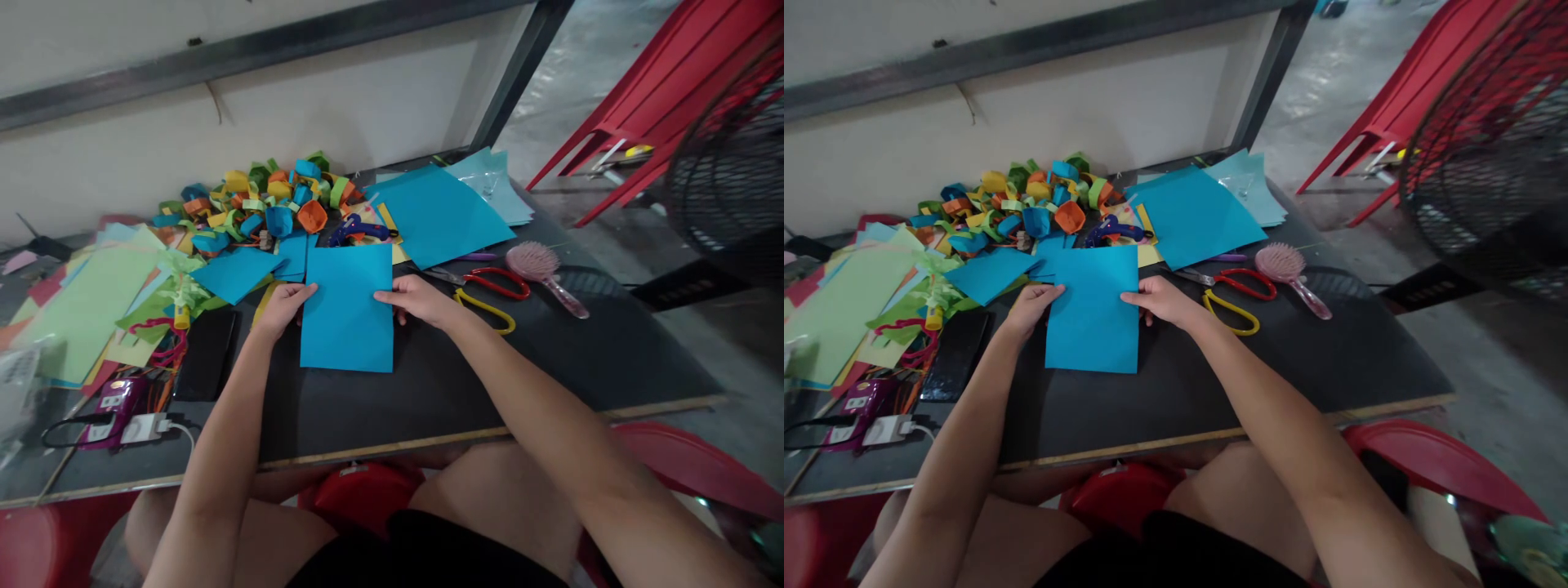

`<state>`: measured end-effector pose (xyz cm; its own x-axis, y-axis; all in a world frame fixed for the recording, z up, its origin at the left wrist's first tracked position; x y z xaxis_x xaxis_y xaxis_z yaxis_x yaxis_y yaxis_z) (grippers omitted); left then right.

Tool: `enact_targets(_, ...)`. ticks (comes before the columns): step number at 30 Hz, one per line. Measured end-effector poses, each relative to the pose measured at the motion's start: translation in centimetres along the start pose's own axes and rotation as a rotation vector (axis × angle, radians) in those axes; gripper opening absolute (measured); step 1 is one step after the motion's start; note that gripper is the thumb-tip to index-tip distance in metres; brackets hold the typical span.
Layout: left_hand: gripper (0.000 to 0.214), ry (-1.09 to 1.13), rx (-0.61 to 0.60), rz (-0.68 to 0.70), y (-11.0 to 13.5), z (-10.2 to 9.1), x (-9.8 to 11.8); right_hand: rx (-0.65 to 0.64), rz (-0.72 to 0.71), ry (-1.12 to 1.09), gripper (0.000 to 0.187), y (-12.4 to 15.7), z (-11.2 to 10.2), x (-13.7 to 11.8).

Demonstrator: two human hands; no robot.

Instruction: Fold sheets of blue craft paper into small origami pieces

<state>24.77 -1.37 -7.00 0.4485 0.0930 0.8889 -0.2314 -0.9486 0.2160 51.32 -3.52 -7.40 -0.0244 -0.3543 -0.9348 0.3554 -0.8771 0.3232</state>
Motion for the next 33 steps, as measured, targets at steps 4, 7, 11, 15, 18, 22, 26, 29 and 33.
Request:
enact_targets(4,0.035,0.006,0.093,0.041,0.0,-0.1,0.3,-0.091,0.096,0.179,0.042,0.6,0.0,-0.5)
enact_targets(7,0.038,-0.01,0.111,0.03,-0.1,-0.1,0.2,-0.205,0.174,0.241,0.05,1.0,0.2,-0.8)
enact_targets(11,0.031,-0.247,0.031,0.047,0.0,0.1,0.1,-0.107,0.055,0.324,0.052,1.1,0.3,-0.8)
enact_targets(15,0.03,-0.637,0.304,0.231,-0.2,-0.3,0.1,0.063,-0.077,0.413,0.048,0.7,0.2,-0.4)
enact_targets(18,0.033,-0.885,0.484,0.383,-0.6,-0.9,-0.3,0.075,-0.104,0.458,0.045,0.4,0.3,-0.1)
enact_targets(22,0.033,-0.993,0.483,0.4,-0.8,-1.3,-0.8,0.047,-0.107,0.459,0.044,0.3,0.5,-0.2)
enact_targets(26,0.037,-0.987,0.481,0.378,-0.6,-1.2,-0.9,0.041,-0.091,0.419,0.044,0.4,0.5,-0.2)
enact_targets(29,0.042,-0.962,0.467,0.375,-0.7,-1.2,-1.1,0.036,-0.092,0.433,0.044,0.4,0.4,-0.2)
enact_targets(33,0.046,-0.881,0.503,0.388,-1.0,-1.5,-1.1,0.05,-0.112,0.449,0.043,0.4,0.3,-0.1)
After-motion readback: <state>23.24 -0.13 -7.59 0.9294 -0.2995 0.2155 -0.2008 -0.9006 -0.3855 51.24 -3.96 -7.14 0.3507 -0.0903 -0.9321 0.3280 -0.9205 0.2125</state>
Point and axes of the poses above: each hand's wrist, its own y-axis away from the middle knuckle, its own z-axis out of the palm, x = y × z, the point moved 1 cm from there along -y, towards the middle knuckle, and after that the axes turned 15 degrees about -y, right-handed, at the moved point
